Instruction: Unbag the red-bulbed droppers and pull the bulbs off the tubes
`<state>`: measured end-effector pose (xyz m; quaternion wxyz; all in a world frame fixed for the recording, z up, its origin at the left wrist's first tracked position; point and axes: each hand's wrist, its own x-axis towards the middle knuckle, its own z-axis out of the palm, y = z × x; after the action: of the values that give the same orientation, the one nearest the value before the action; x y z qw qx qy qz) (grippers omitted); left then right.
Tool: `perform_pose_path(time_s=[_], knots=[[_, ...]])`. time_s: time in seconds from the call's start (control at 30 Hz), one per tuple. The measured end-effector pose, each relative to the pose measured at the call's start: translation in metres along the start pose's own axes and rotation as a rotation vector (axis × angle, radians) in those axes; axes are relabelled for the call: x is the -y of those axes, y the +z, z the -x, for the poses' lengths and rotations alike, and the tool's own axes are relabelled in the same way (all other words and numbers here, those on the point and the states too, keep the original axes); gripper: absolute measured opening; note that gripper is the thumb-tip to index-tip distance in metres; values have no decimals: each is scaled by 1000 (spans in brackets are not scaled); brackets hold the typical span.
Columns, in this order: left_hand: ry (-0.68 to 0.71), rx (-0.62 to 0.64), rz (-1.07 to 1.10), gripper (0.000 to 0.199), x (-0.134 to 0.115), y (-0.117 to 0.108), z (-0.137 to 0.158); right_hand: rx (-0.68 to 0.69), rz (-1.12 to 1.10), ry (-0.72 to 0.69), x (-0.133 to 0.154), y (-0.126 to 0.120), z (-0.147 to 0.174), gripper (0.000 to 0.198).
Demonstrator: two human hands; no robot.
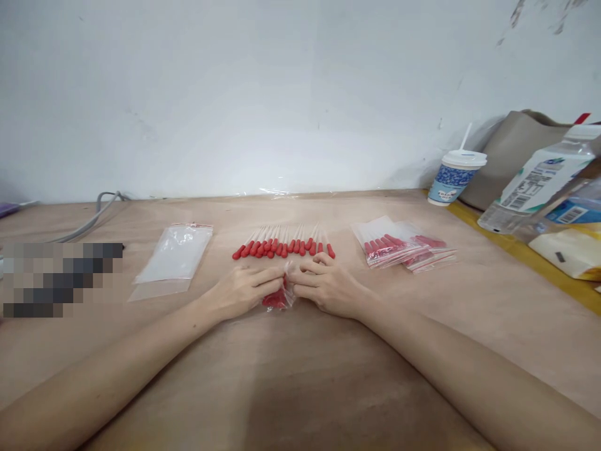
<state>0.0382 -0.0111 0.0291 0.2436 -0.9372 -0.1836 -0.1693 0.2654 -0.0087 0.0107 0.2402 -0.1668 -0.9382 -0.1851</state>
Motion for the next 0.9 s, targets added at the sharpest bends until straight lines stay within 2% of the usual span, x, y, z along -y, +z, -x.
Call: perform_pose_path(time_s=[0.07, 0.2, 0.27, 0.33, 0.43, 0.5, 0.57, 0.77, 0.9], knots=[[-18, -40, 10, 24, 5, -3, 2, 84, -64, 46, -1, -4, 2, 24], [-109, -153, 125, 23, 8, -2, 5, 154, -334, 308, 1, -15, 2, 19], [-203, -136, 281, 17, 5, -2, 6, 153, -500, 435, 2, -18, 0, 24], [-314, -61, 462, 18, 0, -3, 10, 141, -606, 510, 3, -16, -2, 27], [-441, 44, 656, 41, -8, -8, 17, 82, -646, 540, 5, -7, -6, 24], [-489, 71, 705, 49, -11, -11, 21, 42, -642, 558, 7, 0, -9, 21], [-512, 71, 718, 48, -12, -12, 24, 30, -627, 590, 8, 5, -13, 20], [-499, 10, 744, 38, -11, -10, 21, 110, -643, 624, 8, 11, -19, 21], [-509, -43, 725, 38, -11, -6, 21, 51, -723, 601, 11, 8, -19, 17]])
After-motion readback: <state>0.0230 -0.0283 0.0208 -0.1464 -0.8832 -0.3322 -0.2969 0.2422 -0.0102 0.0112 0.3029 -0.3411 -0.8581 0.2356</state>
